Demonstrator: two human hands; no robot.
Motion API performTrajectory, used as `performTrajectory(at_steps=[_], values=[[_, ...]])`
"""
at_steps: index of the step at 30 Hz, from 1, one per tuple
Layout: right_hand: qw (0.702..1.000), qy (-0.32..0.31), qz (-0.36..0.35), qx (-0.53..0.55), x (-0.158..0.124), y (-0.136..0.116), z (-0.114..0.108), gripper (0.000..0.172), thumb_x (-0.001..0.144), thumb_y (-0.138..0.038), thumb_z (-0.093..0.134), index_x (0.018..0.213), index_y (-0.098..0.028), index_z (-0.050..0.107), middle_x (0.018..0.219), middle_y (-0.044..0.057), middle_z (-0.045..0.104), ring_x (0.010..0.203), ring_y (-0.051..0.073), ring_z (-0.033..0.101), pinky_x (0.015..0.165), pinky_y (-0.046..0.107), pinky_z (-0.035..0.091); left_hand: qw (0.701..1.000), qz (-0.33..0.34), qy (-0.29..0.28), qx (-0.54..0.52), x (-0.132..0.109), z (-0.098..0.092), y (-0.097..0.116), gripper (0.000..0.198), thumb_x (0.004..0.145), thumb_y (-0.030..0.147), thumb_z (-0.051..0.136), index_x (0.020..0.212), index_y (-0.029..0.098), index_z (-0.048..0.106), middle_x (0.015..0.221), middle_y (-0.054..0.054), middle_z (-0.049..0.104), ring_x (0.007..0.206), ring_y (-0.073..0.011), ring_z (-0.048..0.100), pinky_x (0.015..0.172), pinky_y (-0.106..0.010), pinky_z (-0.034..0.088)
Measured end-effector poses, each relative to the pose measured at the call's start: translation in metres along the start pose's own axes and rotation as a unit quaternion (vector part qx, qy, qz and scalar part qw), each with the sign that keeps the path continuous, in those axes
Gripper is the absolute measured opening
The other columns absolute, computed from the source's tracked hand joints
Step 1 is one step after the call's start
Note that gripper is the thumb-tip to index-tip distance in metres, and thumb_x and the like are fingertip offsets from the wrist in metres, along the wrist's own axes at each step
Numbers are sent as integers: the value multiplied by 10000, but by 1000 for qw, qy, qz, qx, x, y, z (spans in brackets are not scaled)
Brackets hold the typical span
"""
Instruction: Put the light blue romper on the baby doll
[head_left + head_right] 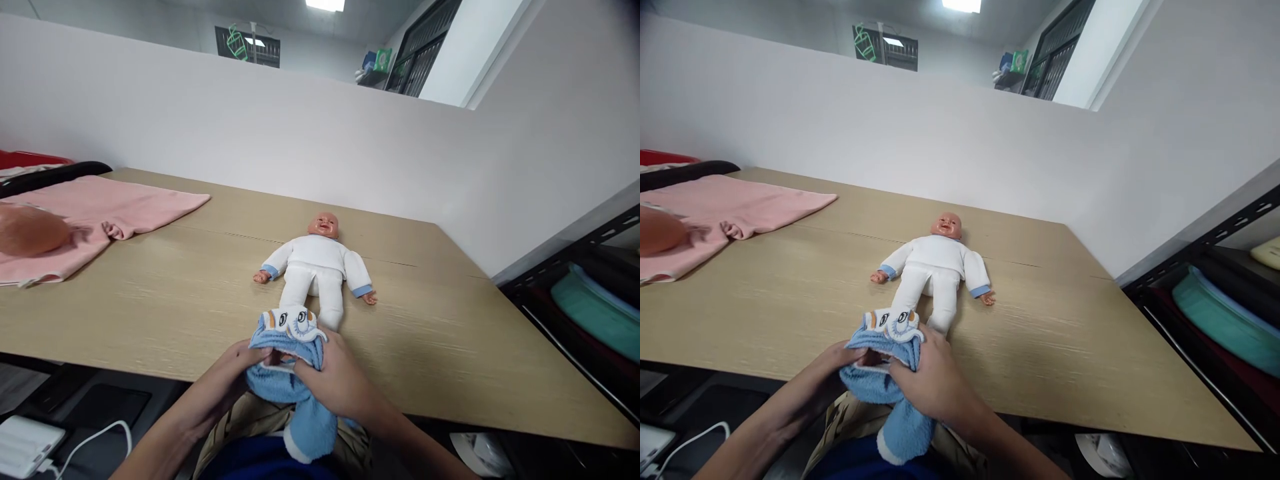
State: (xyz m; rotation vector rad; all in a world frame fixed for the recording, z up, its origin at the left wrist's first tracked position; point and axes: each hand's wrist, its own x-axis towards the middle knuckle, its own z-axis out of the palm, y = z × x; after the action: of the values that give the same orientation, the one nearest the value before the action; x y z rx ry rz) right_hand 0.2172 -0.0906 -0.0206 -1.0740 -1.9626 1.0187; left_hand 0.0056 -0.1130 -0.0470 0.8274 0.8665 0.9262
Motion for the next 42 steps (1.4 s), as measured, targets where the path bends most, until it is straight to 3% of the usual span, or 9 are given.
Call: performTrajectory(at_steps=[2, 5, 14, 18, 22, 25, 33, 37, 42], values=[[1000, -13, 17, -10, -3, -2, -2, 393, 826, -48, 612, 1112, -280, 750, 1236, 8, 783, 1166, 242, 734, 1107, 409, 571, 998, -27, -32, -40, -2, -1, -2, 372, 794, 497, 865, 685, 172, 718, 761, -37, 708, 780, -196, 636, 771, -274, 530], [998, -15, 37, -52, -10, -3, -5, 422, 827, -54, 611, 1155, -287, 738, 1316, 29, 744, 1246, 264, 689, 1150, 445, 533, 997, -41, -45, 50, -1, -1, -4, 338, 786, 487, 871, 833, 162, 792, 815, -53, 764, 848, -237, 688, 840, -312, 546], [970, -80, 128, -188, -21, -13, -4, 523, 895, -102, 595, 1389, -256, 668, 1473, 127, 622, 1327, 331, 646, 1165, 514, 514, 949, 73, 61, 302, 3, 4, -24, 462, 941, 513, 694, 1263, 182, 705, 1194, -104, 816, 1097, -313, 752, 939, -364, 579], [954, -89, 161, -236, -23, -7, 7, 535, 913, -102, 570, 1435, -196, 635, 1505, 185, 593, 1335, 374, 653, 1108, 539, 552, 854, 89, 112, 499, 1, -4, -37, 318, 974, 453, 563, 1120, 190, 668, 949, -118, 799, 892, -342, 763, 802, -413, 565], [959, -77, 134, -238, -20, 0, 12, 721, 897, -35, 523, 1604, -169, 472, 1611, 181, 572, 1464, 367, 581, 1164, 534, 529, 768, 139, 130, 612, 3, -7, -42, 286, 1010, 416, 491, 1005, 208, 689, 991, -143, 764, 1000, -372, 725, 946, -535, 530], [968, -72, 124, -207, -18, 4, 9, 683, 878, -24, 545, 1546, -168, 535, 1564, 161, 629, 1432, 347, 612, 1188, 510, 509, 789, 148, 125, 582, 5, -9, -40, 322, 1022, 446, 498, 1059, 211, 715, 1115, -149, 753, 1089, -374, 688, 989, -563, 523], [994, 14, 98, -55, -8, 23, 2, 664, 880, -93, 658, 1509, -256, 524, 1429, 102, 726, 1311, 297, 695, 1091, 437, 547, 932, 96, 81, 340, 17, -18, -29, 439, 1040, 529, 568, 1284, 197, 719, 1354, -114, 763, 1296, -338, 670, 1123, -427, 517], [993, 28, 114, -22, -3, 28, -3, 438, 885, -152, 669, 1309, -239, 599, 1131, 61, 793, 1011, 270, 759, 862, 362, 572, 962, 93, 77, 247, 25, -18, -22, 468, 1010, 520, 653, 1351, 210, 735, 1420, -79, 751, 1358, -341, 641, 1200, -408, 466], [993, 23, 107, -38, 0, 28, -10, 341, 850, -136, 653, 1174, -241, 631, 1096, 52, 752, 1019, 258, 712, 902, 368, 557, 964, 95, 61, 241, 28, -20, -18, 470, 1008, 547, 673, 1340, 228, 766, 1414, -78, 760, 1335, -348, 658, 1207, -431, 477]])
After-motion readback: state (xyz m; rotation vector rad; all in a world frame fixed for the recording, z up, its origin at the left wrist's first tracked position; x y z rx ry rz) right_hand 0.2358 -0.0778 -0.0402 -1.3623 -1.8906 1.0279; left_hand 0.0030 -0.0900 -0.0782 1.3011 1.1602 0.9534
